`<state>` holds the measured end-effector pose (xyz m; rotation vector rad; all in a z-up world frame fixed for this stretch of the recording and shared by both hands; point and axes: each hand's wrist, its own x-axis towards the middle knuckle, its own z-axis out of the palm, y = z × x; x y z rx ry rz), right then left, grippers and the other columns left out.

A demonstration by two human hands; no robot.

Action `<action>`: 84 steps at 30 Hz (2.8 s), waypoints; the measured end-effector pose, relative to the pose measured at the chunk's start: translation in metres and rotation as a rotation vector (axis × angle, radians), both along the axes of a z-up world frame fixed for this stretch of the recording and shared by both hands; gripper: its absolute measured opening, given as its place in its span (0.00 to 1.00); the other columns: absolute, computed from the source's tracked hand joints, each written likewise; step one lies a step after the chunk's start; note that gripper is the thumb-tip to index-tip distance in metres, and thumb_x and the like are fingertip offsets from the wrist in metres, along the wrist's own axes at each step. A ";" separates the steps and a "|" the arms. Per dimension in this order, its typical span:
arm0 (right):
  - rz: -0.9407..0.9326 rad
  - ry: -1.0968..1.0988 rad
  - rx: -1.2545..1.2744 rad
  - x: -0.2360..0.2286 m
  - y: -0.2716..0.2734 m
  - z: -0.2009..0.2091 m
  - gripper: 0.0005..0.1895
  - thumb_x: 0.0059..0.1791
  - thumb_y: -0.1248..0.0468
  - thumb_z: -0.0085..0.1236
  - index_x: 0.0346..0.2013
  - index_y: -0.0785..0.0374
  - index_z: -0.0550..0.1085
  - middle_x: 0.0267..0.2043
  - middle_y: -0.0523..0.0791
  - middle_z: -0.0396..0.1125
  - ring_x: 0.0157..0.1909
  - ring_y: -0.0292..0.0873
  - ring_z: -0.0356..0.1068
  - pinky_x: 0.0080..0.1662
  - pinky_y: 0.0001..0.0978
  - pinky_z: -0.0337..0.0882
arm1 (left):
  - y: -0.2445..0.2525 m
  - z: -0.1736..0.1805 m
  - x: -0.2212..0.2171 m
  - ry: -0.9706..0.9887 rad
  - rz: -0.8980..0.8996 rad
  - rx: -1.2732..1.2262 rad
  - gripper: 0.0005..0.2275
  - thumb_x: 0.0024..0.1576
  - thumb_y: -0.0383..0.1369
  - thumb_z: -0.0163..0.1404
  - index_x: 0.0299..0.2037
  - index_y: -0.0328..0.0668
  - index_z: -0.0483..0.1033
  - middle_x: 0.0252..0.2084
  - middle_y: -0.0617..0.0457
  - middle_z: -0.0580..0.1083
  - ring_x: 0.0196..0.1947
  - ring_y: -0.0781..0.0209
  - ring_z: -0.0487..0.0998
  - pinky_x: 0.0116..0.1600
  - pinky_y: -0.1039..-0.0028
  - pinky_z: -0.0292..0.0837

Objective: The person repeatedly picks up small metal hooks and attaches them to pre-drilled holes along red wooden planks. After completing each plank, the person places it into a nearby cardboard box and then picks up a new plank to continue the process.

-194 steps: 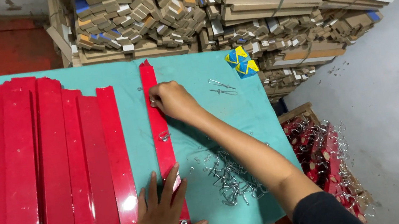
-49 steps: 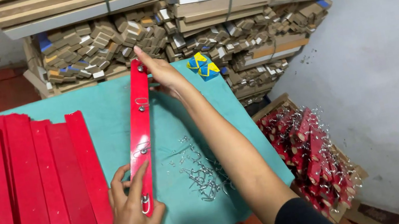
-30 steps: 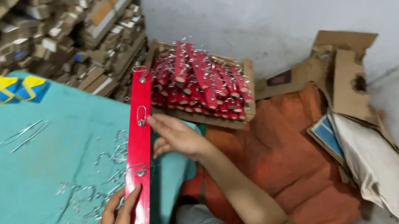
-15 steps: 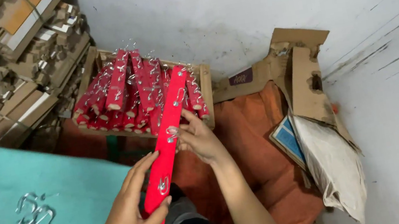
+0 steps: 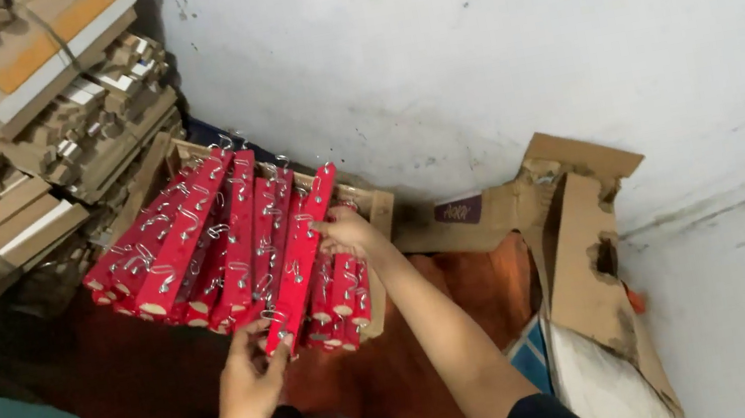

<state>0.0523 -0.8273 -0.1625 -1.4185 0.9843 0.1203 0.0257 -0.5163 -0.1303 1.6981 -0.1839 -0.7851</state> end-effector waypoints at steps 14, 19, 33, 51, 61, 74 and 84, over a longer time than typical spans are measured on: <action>0.544 0.327 -0.528 0.041 0.001 -0.020 0.15 0.58 0.52 0.42 0.45 0.62 0.59 0.45 0.48 0.55 0.43 0.46 0.59 0.46 0.42 0.59 | -0.003 0.085 0.001 -0.144 -0.106 0.599 0.18 0.59 0.45 0.46 0.60 0.66 0.68 0.57 0.56 0.78 0.56 0.44 0.78 0.53 0.53 0.74; 0.585 0.340 -0.556 0.022 0.009 0.011 0.33 0.58 0.43 0.37 0.69 0.62 0.65 0.18 0.37 0.54 0.19 0.37 0.58 0.29 0.36 0.62 | 0.008 0.078 -0.010 -0.343 -0.101 0.544 0.16 0.59 0.42 0.46 0.59 0.65 0.68 0.51 0.57 0.77 0.52 0.51 0.79 0.47 0.54 0.76; 0.637 -0.625 -0.780 -0.035 0.169 0.149 0.19 0.54 0.64 0.52 0.60 0.65 0.71 0.55 0.49 0.69 0.56 0.44 0.71 0.62 0.35 0.70 | 0.071 0.077 -0.037 -1.023 0.032 0.344 0.15 0.59 0.34 0.49 0.56 0.47 0.72 0.54 0.51 0.70 0.42 0.48 0.72 0.46 0.59 0.71; 1.433 -1.006 -0.365 -0.049 0.482 0.183 0.12 0.57 0.63 0.49 0.54 0.57 0.76 0.44 0.41 0.75 0.47 0.41 0.75 0.53 0.33 0.65 | 0.365 0.111 -0.117 -1.024 0.858 0.767 0.12 0.58 0.31 0.52 0.51 0.53 0.78 0.56 0.55 0.74 0.49 0.52 0.76 0.53 0.61 0.70; 1.497 -1.055 -0.276 -0.048 0.641 0.179 0.09 0.55 0.66 0.52 0.49 0.62 0.77 0.42 0.45 0.74 0.43 0.43 0.75 0.48 0.32 0.71 | 0.531 0.068 -0.128 -0.915 0.928 1.459 0.22 0.54 0.45 0.52 0.60 0.60 0.75 0.66 0.60 0.73 0.55 0.60 0.77 0.61 0.64 0.66; 1.441 -0.551 -0.686 -0.048 0.768 0.147 0.32 0.56 0.43 0.39 0.71 0.54 0.61 0.54 0.47 0.60 0.59 0.50 0.63 0.55 0.49 0.57 | 0.548 0.023 -0.130 -1.039 0.614 1.322 0.46 0.43 0.57 0.43 0.73 0.44 0.46 0.83 0.45 0.40 0.79 0.63 0.44 0.71 0.26 0.33; 1.288 -0.455 -0.375 -0.045 0.764 0.173 0.40 0.52 0.47 0.50 0.75 0.53 0.50 0.33 0.43 0.67 0.35 0.40 0.69 0.40 0.32 0.67 | 0.528 0.006 -0.135 -1.043 0.588 0.510 0.37 0.35 0.32 0.55 0.62 0.36 0.69 0.71 0.34 0.59 0.76 0.23 0.45 0.72 0.32 0.38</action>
